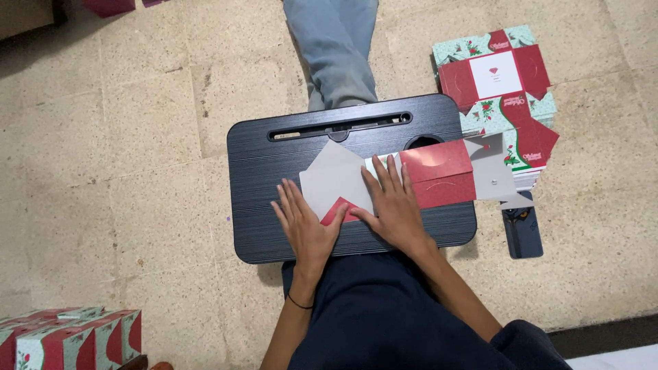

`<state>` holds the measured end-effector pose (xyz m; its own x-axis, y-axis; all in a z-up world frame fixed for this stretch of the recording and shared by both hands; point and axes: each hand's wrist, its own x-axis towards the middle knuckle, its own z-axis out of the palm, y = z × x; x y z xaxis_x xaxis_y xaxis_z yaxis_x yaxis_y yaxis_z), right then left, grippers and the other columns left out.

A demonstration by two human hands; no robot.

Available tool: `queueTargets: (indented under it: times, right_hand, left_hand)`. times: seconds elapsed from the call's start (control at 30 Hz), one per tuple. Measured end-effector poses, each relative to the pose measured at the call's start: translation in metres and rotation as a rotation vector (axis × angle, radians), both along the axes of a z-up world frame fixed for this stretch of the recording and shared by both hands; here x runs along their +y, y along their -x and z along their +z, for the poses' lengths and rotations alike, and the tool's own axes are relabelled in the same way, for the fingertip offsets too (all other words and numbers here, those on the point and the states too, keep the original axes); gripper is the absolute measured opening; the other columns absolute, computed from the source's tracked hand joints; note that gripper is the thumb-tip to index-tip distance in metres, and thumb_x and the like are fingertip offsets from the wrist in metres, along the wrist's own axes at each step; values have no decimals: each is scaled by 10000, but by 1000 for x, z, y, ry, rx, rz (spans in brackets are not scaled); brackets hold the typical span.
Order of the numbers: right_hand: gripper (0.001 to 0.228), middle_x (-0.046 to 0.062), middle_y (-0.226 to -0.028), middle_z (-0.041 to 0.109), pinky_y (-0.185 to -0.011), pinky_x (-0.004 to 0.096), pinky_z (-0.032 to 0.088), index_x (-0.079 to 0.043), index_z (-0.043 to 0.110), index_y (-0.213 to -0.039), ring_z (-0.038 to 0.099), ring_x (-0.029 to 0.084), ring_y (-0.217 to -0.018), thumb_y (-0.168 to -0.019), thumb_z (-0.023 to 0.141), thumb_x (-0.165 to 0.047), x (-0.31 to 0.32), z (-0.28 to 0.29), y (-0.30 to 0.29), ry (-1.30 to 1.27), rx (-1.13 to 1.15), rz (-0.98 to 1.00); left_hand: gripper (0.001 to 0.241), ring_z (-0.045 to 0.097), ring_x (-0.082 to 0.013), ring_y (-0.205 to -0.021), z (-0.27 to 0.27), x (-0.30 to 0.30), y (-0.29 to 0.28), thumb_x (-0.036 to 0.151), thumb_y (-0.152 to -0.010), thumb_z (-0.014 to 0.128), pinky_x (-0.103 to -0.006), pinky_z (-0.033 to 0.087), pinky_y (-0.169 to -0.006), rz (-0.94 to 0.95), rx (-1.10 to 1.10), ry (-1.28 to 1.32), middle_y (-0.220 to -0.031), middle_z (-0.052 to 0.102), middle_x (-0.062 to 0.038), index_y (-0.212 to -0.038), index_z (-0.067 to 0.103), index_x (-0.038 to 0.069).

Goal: Folding and assembling cardboard boxes from flat cutouts on a lap desk.

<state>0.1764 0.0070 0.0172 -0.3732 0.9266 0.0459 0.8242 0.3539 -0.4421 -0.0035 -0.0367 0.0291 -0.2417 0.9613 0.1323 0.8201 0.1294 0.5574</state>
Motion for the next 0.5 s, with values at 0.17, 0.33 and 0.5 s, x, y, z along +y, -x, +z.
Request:
queueTargets:
  times: [0.17, 0.33, 0.5]
  right_hand:
    - [833, 213, -1646, 318, -1254, 587, 52, -128, 427, -1552, 160, 438, -1555, -901, 665, -590, 2, -5, -6, -8, 20, 30]
    - [769, 172, -1661, 313, -1264, 566, 49, -170, 431, -1555, 155, 411, -1563, -900, 702, -469, 2, -17, -11, -19, 69, 61]
    - [739, 159, -1662, 315, -1264, 561, 31, -197, 435, -1551, 136, 394, -1571, -911, 702, -451, 1, -15, -12, 2, 86, 55]
  left_hand:
    - [1057, 119, -494, -1525, 8, -14, 19, 618, -845, 738, -632, -46, -1197, -9, 33, 178, -1632, 218, -322, -1551, 321, -49]
    - [896, 78, -513, -1524, 2, -20, 29, 564, -927, 664, -681, -62, -1167, -92, 103, 202, -1641, 196, -315, -1547, 371, -13]
    - [666, 92, -465, -1538, -1, -20, 15, 363, -1027, 557, -774, -191, -1060, -224, 188, 200, -1643, 304, -189, -1572, 338, 49]
